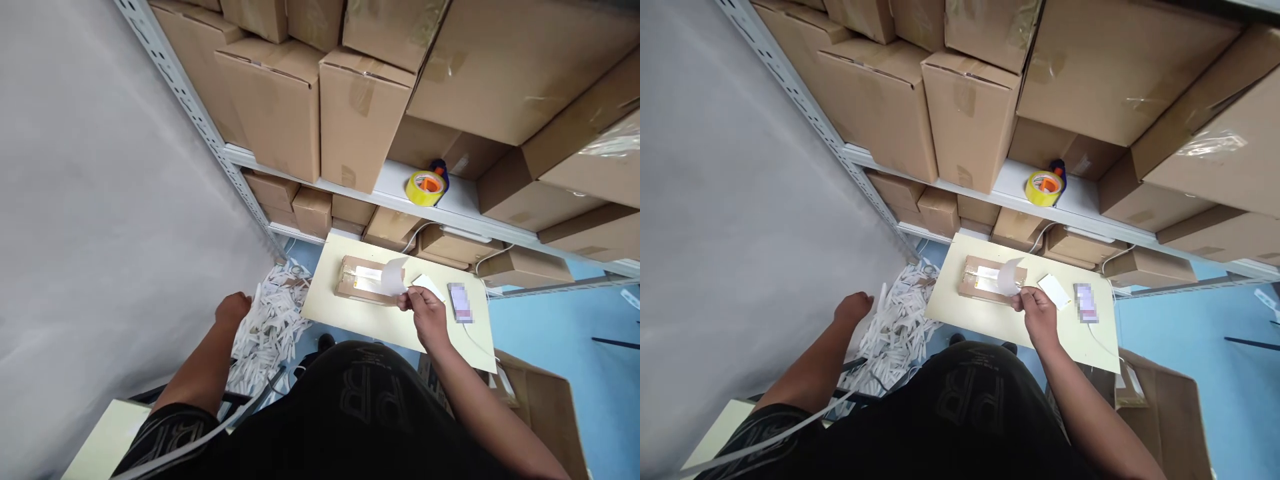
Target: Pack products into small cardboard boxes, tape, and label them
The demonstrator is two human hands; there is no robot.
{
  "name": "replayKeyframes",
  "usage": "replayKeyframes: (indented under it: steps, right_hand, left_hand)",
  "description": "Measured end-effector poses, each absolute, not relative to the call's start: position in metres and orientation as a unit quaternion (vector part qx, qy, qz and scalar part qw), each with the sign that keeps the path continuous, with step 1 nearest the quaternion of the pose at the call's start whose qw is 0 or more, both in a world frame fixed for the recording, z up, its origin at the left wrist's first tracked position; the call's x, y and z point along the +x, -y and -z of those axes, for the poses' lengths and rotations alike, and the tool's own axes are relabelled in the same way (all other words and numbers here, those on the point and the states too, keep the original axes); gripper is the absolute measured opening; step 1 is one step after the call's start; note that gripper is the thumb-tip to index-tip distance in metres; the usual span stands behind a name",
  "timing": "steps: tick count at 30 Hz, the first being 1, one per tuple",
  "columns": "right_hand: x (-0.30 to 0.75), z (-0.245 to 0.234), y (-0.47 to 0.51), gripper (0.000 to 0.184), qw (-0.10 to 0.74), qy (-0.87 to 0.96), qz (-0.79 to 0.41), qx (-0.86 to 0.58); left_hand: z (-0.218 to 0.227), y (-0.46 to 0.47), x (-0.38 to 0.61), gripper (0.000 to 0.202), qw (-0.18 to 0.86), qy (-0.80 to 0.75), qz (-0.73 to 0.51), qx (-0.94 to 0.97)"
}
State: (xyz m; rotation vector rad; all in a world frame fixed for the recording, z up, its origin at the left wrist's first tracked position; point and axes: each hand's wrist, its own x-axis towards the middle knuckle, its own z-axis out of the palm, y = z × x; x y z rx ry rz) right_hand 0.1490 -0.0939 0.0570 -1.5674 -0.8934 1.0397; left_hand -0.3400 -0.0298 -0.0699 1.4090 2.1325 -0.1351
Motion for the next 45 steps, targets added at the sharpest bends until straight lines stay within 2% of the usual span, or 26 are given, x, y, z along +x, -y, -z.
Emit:
replayKeyframes:
  steps: [3, 7, 10, 13, 17, 21, 25, 29, 33, 38, 40, 42, 45]
  right_hand:
    - [0.149, -0.055, 0.098, 0.035, 0.518, 0.361, -0.439, -0.639]
    - [0.151, -0.048, 0.101, 0.034, 0.525, 0.381, -0.413, -0.640]
    - [0.152, -0.042, 0.102, 0.033, 0.525, 0.402, -0.384, -0.644]
    - [0.153, -0.035, 0.103, 0.031, 0.522, 0.425, -0.369, -0.641]
    - [0.155, -0.020, 0.105, 0.027, 0.507, 0.454, -0.349, -0.644]
    - [0.161, 0.003, 0.100, 0.028, 0.488, 0.492, -0.316, -0.648]
    - [0.166, 0.030, 0.082, 0.024, 0.440, 0.549, -0.248, -0.666]
    - [0.167, 0.055, 0.063, 0.026, 0.356, 0.631, -0.186, -0.664]
    - [0.164, 0.072, 0.052, 0.028, 0.275, 0.694, -0.135, -0.651]
    - [0.161, 0.077, 0.046, 0.028, 0.193, 0.708, -0.089, -0.673]
    - [0.165, 0.076, 0.047, 0.023, 0.206, 0.697, -0.092, -0.680]
    - [0.173, 0.077, 0.050, 0.023, 0.254, 0.651, -0.110, -0.707]
    - [0.186, 0.081, 0.054, 0.038, 0.321, 0.505, -0.201, -0.776]
  left_hand:
    - [0.057, 0.023, -0.303, 0.026, 0.331, -0.781, -0.039, 0.529]
    - [0.013, 0.023, -0.209, 0.047, 0.560, -0.621, -0.216, 0.504]
    - [-0.020, 0.025, -0.144, 0.059, 0.691, -0.503, -0.249, 0.456]
    - [-0.033, 0.022, -0.105, 0.056, 0.718, -0.487, -0.258, 0.425]
    - [-0.027, 0.015, -0.084, 0.035, 0.655, -0.506, -0.270, 0.493]
    - [-0.014, 0.004, -0.073, 0.033, 0.486, -0.552, -0.258, 0.626]
    - [0.000, -0.014, -0.059, 0.035, 0.322, -0.573, -0.171, 0.734]
    - [0.021, -0.026, -0.049, 0.029, 0.228, -0.577, -0.055, 0.782]
    - [0.037, -0.028, -0.044, 0.030, 0.196, -0.585, 0.011, 0.787]
    - [0.041, -0.027, -0.043, 0.029, 0.196, -0.607, -0.013, 0.770]
    - [0.042, -0.026, -0.049, 0.037, 0.180, -0.621, -0.065, 0.760]
    - [0.046, -0.024, -0.060, 0.048, 0.169, -0.639, -0.135, 0.738]
    - [0.056, -0.018, -0.077, 0.051, 0.270, -0.656, -0.191, 0.678]
